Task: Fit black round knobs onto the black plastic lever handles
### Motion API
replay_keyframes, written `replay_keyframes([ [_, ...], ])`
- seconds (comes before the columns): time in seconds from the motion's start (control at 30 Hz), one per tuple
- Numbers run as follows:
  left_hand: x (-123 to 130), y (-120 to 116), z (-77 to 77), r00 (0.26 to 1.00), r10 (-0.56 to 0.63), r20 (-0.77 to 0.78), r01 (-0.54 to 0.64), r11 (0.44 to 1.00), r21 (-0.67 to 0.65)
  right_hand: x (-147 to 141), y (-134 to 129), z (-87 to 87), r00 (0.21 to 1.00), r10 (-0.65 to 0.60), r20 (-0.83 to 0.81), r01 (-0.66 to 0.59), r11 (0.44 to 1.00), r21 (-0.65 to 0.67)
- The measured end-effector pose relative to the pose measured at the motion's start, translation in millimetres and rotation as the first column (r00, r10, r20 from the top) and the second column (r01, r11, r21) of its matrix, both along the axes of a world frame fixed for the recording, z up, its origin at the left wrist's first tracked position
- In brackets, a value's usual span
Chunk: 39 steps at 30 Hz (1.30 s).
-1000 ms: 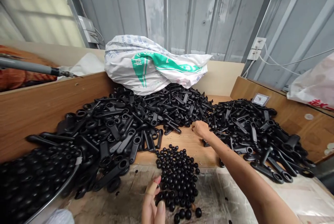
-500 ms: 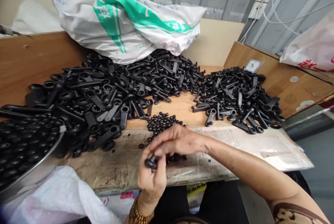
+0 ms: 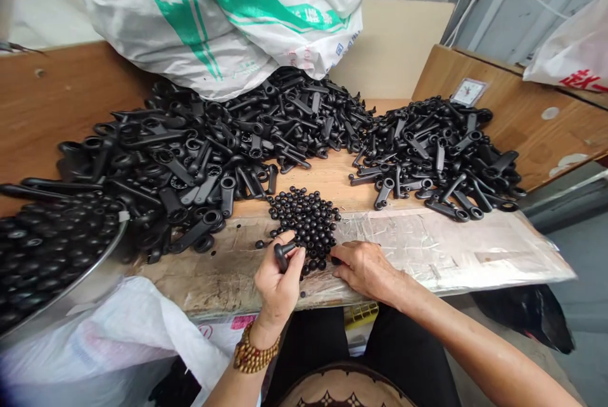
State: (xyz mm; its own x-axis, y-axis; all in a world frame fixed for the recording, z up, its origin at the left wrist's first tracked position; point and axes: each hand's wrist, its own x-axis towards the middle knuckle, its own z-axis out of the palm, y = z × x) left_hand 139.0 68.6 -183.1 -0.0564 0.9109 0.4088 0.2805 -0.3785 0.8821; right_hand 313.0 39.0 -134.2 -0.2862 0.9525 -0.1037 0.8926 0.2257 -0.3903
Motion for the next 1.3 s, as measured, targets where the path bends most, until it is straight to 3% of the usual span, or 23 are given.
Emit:
replay_keyframes([
  [0.13,0.2,0.1,3.9,0.993,-0.095,-0.065,0.096,0.995,0.012,2.2,4.2,-2.4,1.000,0.028,0.010,-0.028,0.999,0.015],
  [0.27,-0.1,-1.3,6.4,0.978,-0.196,-0.072,0.198,0.980,0.023,4.9,5.0,1.6,0.977,-0.024,-0.211,0.032,0.999,0.034],
  [0.4,-0.7,-2.1,7.1,0.964,-0.262,-0.053,0.263,0.965,-0.002,-4.2,9.0,14.0,0.844,-0.065,-0.533,0.125,0.989,0.077],
  [0.53,-0.8,-2.2,8.9,0.955,-0.298,0.010,0.298,0.954,-0.025,-18.8,17.2,23.0,0.706,0.032,-0.708,0.067,0.992,0.111],
  [0.67,-0.9,-2.5,10.2,0.947,-0.314,0.061,0.317,0.948,-0.031,-24.4,21.3,23.2,0.677,0.079,-0.731,0.000,0.994,0.107],
  [0.97,-1.5,-3.3,9.2,0.945,-0.316,0.089,0.320,0.947,-0.038,-29.3,17.9,21.7,0.732,0.071,-0.677,0.011,0.993,0.115],
  [1.3,-0.9,-3.2,6.9,0.948,-0.304,0.096,0.309,0.950,-0.041,-28.1,14.3,17.6,0.555,-0.034,-0.831,0.032,0.999,-0.020],
])
